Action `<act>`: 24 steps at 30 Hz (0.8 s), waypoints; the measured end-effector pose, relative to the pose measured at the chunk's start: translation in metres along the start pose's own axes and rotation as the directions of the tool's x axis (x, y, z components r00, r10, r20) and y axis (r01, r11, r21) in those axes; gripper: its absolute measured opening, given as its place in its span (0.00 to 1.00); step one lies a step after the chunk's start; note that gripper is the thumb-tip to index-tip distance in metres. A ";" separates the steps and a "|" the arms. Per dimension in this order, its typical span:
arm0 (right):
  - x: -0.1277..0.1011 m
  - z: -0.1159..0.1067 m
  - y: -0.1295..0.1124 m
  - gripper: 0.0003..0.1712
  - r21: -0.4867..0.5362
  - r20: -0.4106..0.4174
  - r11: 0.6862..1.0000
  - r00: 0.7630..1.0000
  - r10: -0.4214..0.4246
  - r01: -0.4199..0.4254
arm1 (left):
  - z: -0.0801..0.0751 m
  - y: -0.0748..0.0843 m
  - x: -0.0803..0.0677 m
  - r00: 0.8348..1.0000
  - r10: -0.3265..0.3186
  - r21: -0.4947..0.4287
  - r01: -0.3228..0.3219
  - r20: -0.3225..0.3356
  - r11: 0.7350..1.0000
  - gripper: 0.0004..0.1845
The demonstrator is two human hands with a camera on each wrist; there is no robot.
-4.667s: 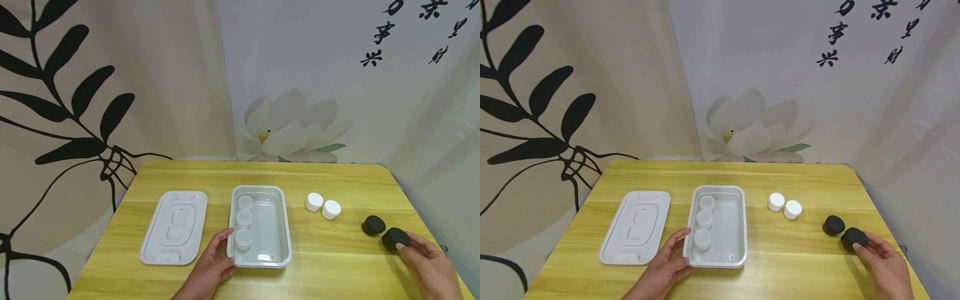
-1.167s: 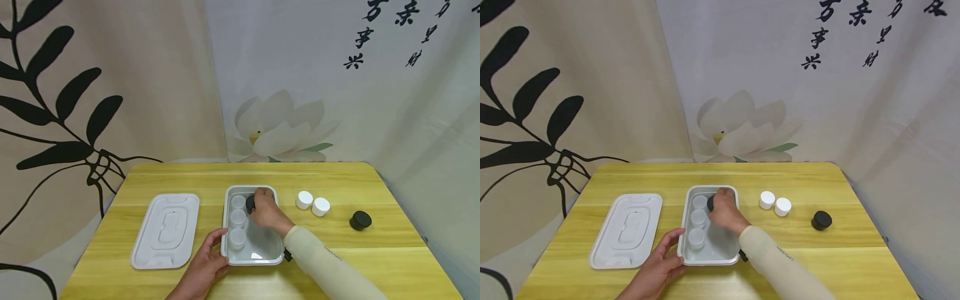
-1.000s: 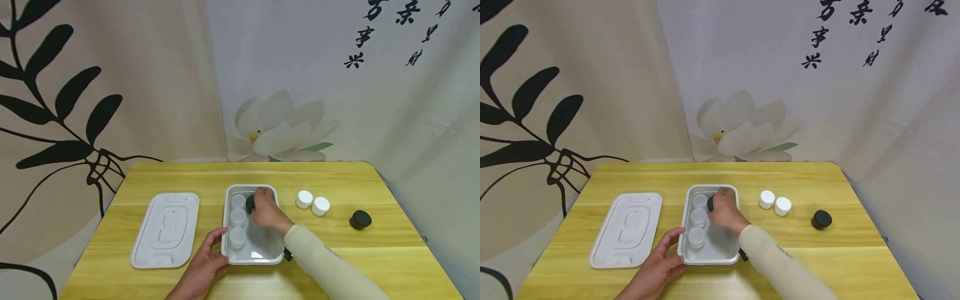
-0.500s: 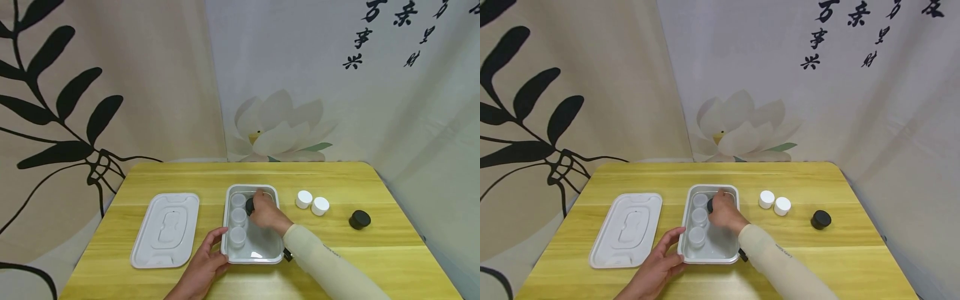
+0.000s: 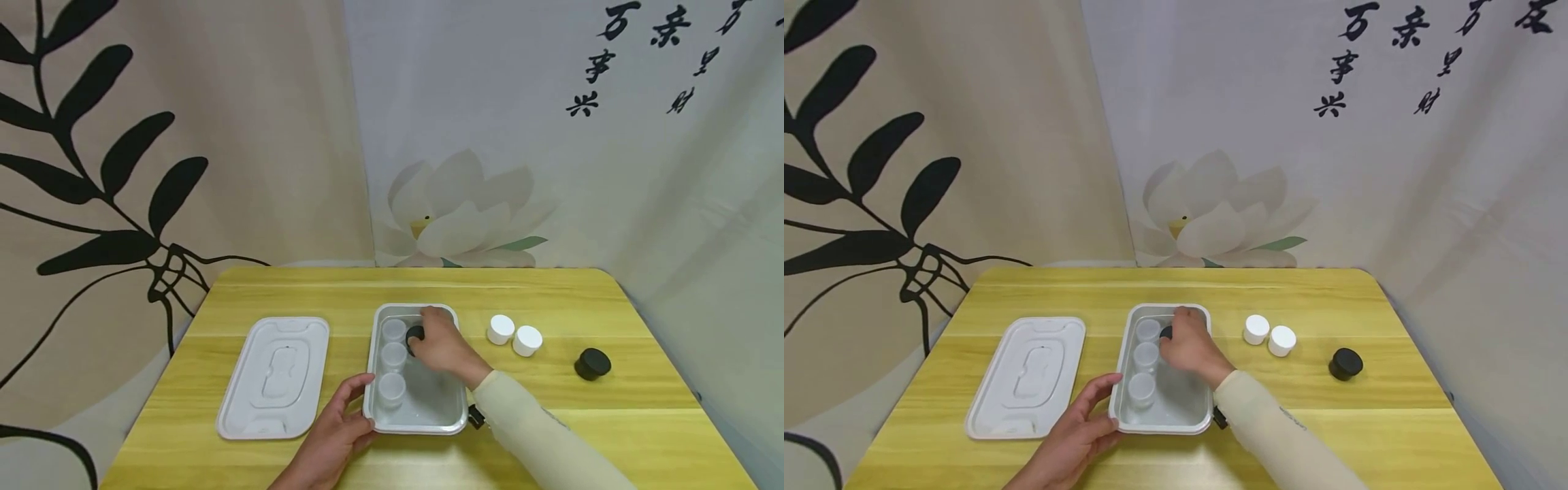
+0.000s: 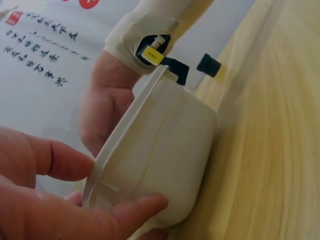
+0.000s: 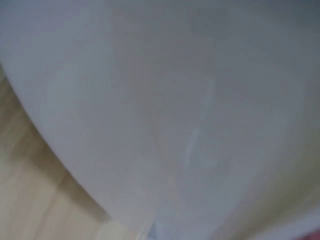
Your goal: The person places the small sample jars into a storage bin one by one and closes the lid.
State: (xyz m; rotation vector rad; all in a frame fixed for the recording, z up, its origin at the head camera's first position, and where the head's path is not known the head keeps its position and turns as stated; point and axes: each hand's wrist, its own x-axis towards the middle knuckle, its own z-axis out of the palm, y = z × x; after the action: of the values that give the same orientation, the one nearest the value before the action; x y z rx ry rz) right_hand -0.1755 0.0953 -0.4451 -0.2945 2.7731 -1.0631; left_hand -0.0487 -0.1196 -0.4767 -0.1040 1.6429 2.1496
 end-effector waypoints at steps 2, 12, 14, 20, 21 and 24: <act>-0.002 -0.004 -0.001 0.36 0.008 -0.014 1.000 1.000 -0.010 0.011 | 0.000 0.000 0.000 1.000 0.001 0.006 -0.001 -0.002 1.000 0.37; -0.018 -0.027 0.002 0.35 0.208 -0.035 0.977 0.998 0.057 -0.049 | 0.002 0.000 -0.001 0.999 0.030 -0.016 -0.030 -0.010 0.999 0.37; -0.020 -0.033 0.006 0.34 0.268 -0.043 0.962 0.997 0.068 -0.054 | 0.003 0.000 -0.001 0.999 0.028 -0.013 -0.029 -0.016 1.000 0.38; -0.024 -0.050 0.022 0.28 0.340 -0.107 0.940 0.992 0.067 -0.026 | 0.004 -0.002 -0.001 0.999 0.026 -0.008 -0.026 -0.022 1.000 0.39; -0.026 -0.053 0.026 0.28 0.351 -0.113 0.936 0.992 0.063 -0.020 | 0.004 -0.002 -0.001 0.999 0.027 -0.007 -0.027 -0.022 1.000 0.39; -0.031 -0.063 0.036 0.26 0.394 -0.125 0.919 0.989 0.076 -0.021 | 0.005 -0.003 -0.001 0.999 0.023 -0.004 -0.023 -0.024 1.000 0.38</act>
State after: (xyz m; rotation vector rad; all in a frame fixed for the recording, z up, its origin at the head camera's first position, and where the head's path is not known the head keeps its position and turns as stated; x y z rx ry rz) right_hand -0.1638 0.1696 -0.4207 -0.1009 2.5783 -1.6440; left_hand -0.0458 -0.1147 -0.4779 -0.1136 1.6608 2.1767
